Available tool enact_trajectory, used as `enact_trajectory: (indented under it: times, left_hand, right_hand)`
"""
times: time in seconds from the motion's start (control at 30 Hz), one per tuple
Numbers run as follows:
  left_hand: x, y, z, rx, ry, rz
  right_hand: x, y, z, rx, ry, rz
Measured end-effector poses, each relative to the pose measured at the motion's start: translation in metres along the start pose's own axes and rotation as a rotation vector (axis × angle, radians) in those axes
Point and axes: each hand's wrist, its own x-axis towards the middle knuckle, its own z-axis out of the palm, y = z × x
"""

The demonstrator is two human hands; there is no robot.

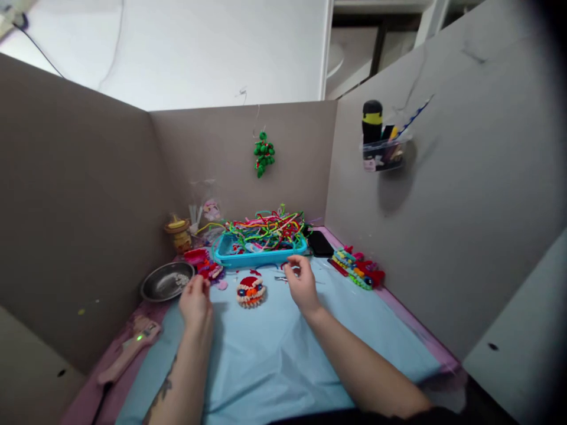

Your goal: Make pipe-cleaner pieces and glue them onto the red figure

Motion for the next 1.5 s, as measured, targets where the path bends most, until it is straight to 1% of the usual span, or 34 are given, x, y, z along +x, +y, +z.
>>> enact_trajectory:
  times: [0.03, 0.07, 0.1, 0.13, 0.17, 0.2, 0.23, 0.27, 0.33, 0.4, 0.47, 0.53, 0.67, 0.83, 1.0, 1.23, 1.4, 1.5]
  left_hand:
    - [-0.005, -0.001, -0.001, 0.063, -0.126, -0.014]
    - [-0.013, -0.001, -0.001, 0.161, -0.346, 0.001]
    - [-0.024, -0.001, -0.001, 0.246, -0.592, 0.047]
    - [-0.036, 0.0, 0.0, 0.295, -0.798, 0.093]
    - [-0.046, 0.0, 0.002, 0.321, -0.92, 0.118]
    - [-0.054, 0.0, 0.005, 0.324, -0.904, 0.128]
    - [-0.059, 0.0, 0.007, 0.32, -0.857, 0.077]
    - [-0.061, 0.0, 0.01, 0.286, -0.787, -0.018]
    - [-0.058, -0.001, 0.013, 0.178, -0.721, -0.232]
    - [-0.053, -0.003, 0.013, 0.08, -0.706, -0.372]
    - [-0.049, -0.004, 0.012, 0.024, -0.712, -0.429]
    - [-0.049, -0.006, 0.01, 0.0, -0.731, -0.442]
    - [-0.051, -0.01, 0.007, -0.012, -0.773, -0.403]
    - [-0.051, -0.012, 0.007, 0.035, -0.818, -0.38]
    - [-0.051, -0.009, 0.007, 0.058, -0.837, -0.373]
    - [-0.051, -0.007, 0.007, 0.055, -0.849, -0.354]
    - [-0.051, -0.004, 0.007, 0.059, -0.847, -0.369]
    - [-0.05, -0.004, 0.006, 0.086, -0.859, -0.32]
  right_hand:
    - [-0.001, -0.002, 0.0, -0.01, -0.015, -0.014]
    - [-0.002, -0.005, 0.0, -0.021, -0.032, -0.034]
    - [-0.004, -0.008, 0.0, -0.03, -0.053, -0.061]
    - [-0.006, -0.01, 0.0, -0.035, -0.079, -0.094]
    - [-0.008, -0.012, -0.001, -0.033, -0.11, -0.131]
    - [-0.01, -0.014, -0.001, -0.029, -0.145, -0.169]
    - [-0.012, -0.016, -0.002, -0.022, -0.184, -0.211]
    - [-0.014, -0.017, -0.002, -0.02, -0.228, -0.254]
    - [-0.018, -0.018, -0.001, -0.038, -0.313, -0.331]
    - [-0.02, -0.019, 0.001, -0.086, -0.374, -0.383]
    - [-0.022, -0.019, 0.004, -0.132, -0.403, -0.404]
    - [-0.023, -0.018, 0.007, -0.155, -0.416, -0.41]
    - [-0.025, -0.014, 0.01, -0.156, -0.434, -0.413]
    - [-0.027, -0.011, 0.012, -0.137, -0.442, -0.432]
    - [-0.027, -0.01, 0.013, -0.126, -0.44, -0.442]
    - [-0.027, -0.009, 0.013, -0.128, -0.455, -0.389]
    - [-0.026, -0.009, 0.013, -0.153, -0.449, -0.382]
    - [-0.026, -0.01, 0.012, -0.165, -0.464, -0.377]
